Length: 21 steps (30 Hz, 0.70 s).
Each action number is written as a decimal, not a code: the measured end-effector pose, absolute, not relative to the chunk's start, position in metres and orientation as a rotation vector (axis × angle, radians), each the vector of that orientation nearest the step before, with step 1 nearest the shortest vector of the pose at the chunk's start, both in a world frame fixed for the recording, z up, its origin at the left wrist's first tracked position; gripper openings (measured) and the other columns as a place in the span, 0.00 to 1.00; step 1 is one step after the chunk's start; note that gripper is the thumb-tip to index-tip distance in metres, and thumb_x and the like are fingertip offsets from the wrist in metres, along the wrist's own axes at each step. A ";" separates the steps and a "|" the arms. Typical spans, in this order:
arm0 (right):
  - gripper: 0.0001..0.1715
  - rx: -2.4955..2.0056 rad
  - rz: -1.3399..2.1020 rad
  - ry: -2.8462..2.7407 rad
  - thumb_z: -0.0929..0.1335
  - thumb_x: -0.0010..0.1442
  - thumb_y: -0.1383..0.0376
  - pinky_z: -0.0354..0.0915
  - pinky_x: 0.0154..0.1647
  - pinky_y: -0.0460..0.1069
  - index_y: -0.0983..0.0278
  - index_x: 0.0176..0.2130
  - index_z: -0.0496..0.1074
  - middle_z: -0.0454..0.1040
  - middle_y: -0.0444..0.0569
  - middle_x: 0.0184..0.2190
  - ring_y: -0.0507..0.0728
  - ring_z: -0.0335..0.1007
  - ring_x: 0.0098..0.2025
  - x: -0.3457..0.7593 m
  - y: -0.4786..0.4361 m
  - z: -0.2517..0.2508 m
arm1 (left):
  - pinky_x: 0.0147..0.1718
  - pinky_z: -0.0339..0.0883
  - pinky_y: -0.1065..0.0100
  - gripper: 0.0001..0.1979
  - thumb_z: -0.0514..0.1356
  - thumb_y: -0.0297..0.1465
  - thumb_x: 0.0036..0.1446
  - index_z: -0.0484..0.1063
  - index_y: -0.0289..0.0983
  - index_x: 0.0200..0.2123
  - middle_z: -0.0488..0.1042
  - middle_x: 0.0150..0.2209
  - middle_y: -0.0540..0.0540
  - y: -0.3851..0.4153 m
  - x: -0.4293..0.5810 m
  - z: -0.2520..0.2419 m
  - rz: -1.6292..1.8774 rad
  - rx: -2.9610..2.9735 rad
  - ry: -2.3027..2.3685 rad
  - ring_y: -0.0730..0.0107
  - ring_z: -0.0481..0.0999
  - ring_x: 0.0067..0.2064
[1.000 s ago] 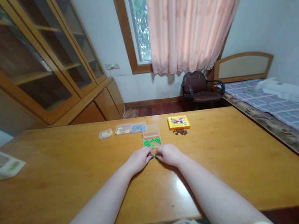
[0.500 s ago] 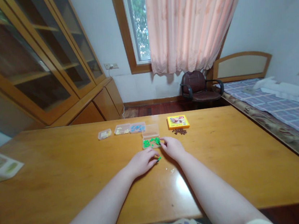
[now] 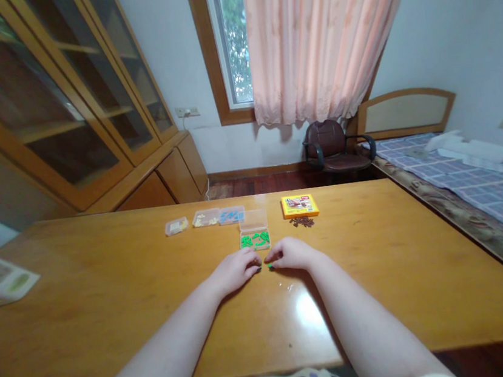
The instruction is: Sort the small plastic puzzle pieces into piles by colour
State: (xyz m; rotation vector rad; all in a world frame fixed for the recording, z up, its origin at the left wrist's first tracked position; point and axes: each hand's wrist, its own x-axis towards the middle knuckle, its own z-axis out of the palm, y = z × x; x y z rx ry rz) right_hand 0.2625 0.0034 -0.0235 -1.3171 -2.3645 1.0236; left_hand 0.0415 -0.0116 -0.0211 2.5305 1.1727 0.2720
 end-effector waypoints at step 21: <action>0.07 -1.352 0.641 -2.322 0.67 0.54 0.66 0.57 0.29 0.44 0.62 0.32 0.77 0.76 0.45 0.26 0.52 0.67 0.27 0.247 0.000 -0.029 | 0.36 0.64 0.68 0.04 0.56 0.31 0.57 0.70 0.40 0.36 0.73 0.37 0.48 -0.011 0.045 -0.021 0.254 2.471 1.284 0.66 0.73 0.37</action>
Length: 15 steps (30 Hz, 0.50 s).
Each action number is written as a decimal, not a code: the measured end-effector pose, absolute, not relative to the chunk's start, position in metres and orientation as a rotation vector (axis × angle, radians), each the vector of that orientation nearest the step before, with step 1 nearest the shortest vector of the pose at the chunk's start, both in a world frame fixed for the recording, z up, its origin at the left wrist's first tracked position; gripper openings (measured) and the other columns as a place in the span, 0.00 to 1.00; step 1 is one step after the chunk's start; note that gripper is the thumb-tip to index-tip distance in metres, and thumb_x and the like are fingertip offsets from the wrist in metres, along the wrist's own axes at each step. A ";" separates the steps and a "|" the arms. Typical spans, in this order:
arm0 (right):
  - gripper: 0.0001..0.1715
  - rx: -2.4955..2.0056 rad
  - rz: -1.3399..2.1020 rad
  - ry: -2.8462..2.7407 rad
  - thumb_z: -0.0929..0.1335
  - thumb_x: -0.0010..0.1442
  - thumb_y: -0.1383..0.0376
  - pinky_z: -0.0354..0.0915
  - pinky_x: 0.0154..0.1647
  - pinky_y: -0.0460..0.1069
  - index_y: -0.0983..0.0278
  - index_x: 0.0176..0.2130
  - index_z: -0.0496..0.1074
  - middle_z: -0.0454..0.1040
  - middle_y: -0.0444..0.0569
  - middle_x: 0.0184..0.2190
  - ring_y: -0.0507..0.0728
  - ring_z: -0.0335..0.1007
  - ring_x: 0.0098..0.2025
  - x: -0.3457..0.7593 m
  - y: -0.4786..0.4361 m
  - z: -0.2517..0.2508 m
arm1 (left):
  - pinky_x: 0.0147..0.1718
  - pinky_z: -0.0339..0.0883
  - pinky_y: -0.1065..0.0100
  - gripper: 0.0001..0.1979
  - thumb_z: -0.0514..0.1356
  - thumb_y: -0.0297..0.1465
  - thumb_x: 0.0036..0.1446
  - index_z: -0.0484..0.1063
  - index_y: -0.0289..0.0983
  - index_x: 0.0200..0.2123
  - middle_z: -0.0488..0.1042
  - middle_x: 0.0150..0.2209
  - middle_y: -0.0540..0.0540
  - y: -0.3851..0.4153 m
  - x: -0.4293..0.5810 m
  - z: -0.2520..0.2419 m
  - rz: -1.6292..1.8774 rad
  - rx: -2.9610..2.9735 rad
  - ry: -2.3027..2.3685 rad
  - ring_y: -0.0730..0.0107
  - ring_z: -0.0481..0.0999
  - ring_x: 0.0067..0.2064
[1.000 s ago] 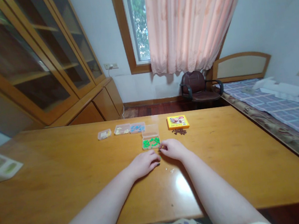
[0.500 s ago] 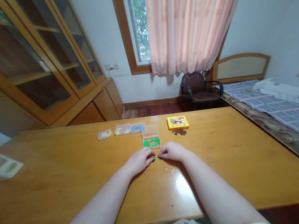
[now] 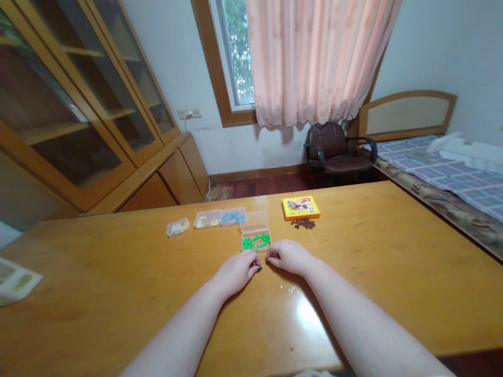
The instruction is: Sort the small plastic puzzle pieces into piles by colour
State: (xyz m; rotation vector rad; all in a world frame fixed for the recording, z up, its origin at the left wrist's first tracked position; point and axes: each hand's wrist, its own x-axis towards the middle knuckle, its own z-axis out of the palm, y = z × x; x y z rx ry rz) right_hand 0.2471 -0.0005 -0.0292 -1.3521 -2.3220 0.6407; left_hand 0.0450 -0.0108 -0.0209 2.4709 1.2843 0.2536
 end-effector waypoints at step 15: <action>0.14 -1.505 0.593 -1.856 0.64 0.56 0.62 0.56 0.26 0.45 0.65 0.38 0.76 0.68 0.43 0.20 0.52 0.61 0.23 0.248 0.011 -0.043 | 0.37 0.64 0.68 0.04 0.56 0.30 0.57 0.69 0.39 0.36 0.72 0.38 0.47 -0.008 0.044 -0.023 0.237 2.469 1.284 0.66 0.73 0.39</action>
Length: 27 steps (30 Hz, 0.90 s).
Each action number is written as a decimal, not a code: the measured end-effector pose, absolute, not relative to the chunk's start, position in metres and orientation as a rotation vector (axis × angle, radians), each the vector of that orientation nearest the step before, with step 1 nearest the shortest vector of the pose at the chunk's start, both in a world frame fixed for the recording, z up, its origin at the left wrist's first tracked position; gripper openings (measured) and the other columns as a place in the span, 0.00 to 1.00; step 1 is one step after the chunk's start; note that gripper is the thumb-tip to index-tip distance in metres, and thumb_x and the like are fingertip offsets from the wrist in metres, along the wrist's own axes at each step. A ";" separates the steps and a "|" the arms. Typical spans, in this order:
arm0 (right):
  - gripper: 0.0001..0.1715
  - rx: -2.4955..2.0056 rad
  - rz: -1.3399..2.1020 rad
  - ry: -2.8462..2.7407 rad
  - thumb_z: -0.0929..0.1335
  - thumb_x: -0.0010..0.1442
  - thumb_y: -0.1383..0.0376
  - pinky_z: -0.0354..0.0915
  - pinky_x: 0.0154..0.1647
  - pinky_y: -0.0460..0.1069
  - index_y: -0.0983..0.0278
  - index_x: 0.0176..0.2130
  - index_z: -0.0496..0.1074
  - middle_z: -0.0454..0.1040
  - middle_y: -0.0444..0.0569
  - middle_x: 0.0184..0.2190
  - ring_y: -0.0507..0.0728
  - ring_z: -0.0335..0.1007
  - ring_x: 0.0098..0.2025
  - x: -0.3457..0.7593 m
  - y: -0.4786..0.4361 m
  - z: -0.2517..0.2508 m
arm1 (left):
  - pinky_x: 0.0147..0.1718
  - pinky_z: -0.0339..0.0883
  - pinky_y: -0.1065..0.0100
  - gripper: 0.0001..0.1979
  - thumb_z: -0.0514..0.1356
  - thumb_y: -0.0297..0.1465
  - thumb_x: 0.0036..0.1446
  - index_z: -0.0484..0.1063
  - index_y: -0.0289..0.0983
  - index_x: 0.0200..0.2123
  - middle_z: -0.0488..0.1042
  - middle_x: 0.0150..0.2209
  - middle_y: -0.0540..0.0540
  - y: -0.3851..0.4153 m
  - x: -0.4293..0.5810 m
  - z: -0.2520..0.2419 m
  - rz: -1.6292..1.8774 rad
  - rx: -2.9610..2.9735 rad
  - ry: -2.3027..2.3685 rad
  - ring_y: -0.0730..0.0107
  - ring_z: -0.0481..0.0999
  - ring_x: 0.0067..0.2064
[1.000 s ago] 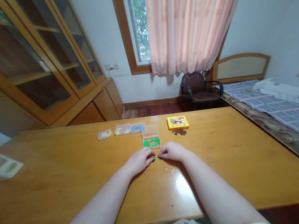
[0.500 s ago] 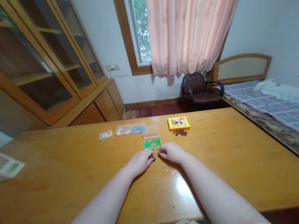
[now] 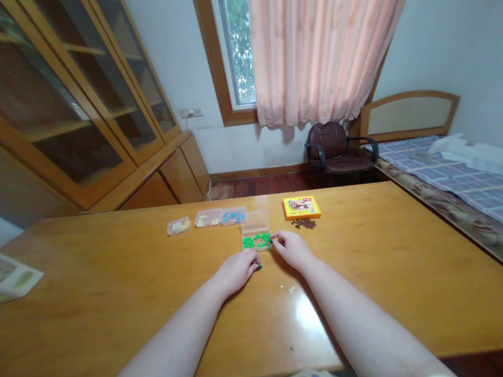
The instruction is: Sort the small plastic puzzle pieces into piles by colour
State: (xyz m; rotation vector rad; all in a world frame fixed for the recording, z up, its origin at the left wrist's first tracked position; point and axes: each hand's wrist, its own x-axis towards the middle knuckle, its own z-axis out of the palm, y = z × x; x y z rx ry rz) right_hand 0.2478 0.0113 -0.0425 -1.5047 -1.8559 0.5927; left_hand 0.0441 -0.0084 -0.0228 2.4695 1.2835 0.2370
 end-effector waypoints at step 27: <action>0.44 -1.426 0.448 -1.933 0.70 0.50 0.57 0.54 0.59 0.60 0.67 0.61 0.55 0.60 0.61 0.58 0.65 0.56 0.59 0.247 0.013 -0.049 | 0.61 0.43 0.47 0.48 0.62 0.40 0.48 0.39 0.35 0.65 0.55 0.62 0.32 0.026 0.023 -0.039 0.655 2.037 1.615 0.50 0.51 0.64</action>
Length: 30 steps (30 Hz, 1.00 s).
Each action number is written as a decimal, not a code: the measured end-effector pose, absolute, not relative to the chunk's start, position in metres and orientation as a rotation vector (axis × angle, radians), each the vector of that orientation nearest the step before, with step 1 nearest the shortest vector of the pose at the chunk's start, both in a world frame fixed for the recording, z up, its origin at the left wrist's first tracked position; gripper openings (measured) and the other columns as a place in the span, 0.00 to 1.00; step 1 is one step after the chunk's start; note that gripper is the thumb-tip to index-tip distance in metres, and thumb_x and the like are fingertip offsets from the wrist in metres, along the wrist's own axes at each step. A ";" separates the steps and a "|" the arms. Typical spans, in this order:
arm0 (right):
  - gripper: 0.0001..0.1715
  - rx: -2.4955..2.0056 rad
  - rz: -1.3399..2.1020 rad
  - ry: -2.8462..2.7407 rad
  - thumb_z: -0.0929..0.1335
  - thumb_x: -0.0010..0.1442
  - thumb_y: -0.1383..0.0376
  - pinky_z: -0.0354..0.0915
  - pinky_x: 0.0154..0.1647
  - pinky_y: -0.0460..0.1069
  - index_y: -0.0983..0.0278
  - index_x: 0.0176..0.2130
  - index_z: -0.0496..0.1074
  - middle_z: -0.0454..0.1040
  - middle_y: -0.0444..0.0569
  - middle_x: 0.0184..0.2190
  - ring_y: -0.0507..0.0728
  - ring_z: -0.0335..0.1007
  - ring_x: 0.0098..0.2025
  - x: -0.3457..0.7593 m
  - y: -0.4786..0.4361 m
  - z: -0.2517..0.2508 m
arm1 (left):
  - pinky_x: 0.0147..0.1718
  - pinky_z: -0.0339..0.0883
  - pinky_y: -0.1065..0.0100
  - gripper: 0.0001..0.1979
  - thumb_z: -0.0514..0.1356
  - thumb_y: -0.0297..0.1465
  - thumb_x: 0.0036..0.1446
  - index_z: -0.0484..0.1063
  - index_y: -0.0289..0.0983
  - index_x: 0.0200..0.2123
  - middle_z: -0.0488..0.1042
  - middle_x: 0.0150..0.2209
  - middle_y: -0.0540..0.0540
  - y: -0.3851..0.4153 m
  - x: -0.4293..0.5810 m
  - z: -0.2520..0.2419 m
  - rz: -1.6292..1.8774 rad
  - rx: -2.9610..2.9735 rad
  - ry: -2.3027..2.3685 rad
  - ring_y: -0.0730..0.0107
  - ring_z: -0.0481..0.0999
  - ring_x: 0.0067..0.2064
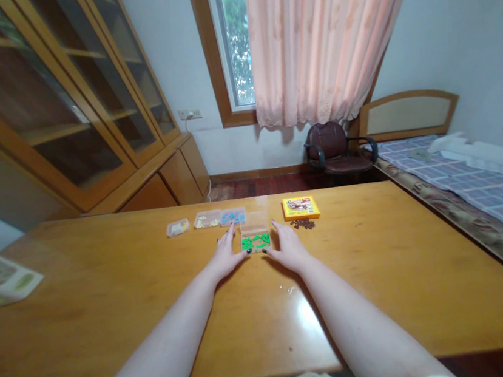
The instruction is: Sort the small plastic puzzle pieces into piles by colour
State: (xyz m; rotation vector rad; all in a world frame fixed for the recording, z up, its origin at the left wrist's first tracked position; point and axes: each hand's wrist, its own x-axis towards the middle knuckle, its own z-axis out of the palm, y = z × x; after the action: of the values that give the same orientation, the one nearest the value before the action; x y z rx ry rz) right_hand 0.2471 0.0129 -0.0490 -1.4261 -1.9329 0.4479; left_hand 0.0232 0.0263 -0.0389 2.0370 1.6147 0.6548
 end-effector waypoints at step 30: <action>0.39 -1.323 0.600 -1.945 0.77 0.39 0.62 0.61 0.53 0.57 0.64 0.51 0.66 0.69 0.55 0.47 0.61 0.66 0.50 0.245 0.014 -0.047 | 0.55 0.58 0.58 0.39 0.68 0.37 0.41 0.59 0.38 0.56 0.68 0.54 0.42 0.016 0.027 -0.046 0.744 2.158 1.496 0.56 0.65 0.55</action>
State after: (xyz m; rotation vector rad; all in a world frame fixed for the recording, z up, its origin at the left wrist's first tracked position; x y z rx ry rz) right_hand 0.2453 0.0137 -0.0473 -1.3229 -1.9452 0.5998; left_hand 0.0269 0.0162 -0.0463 2.1582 1.4961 0.7437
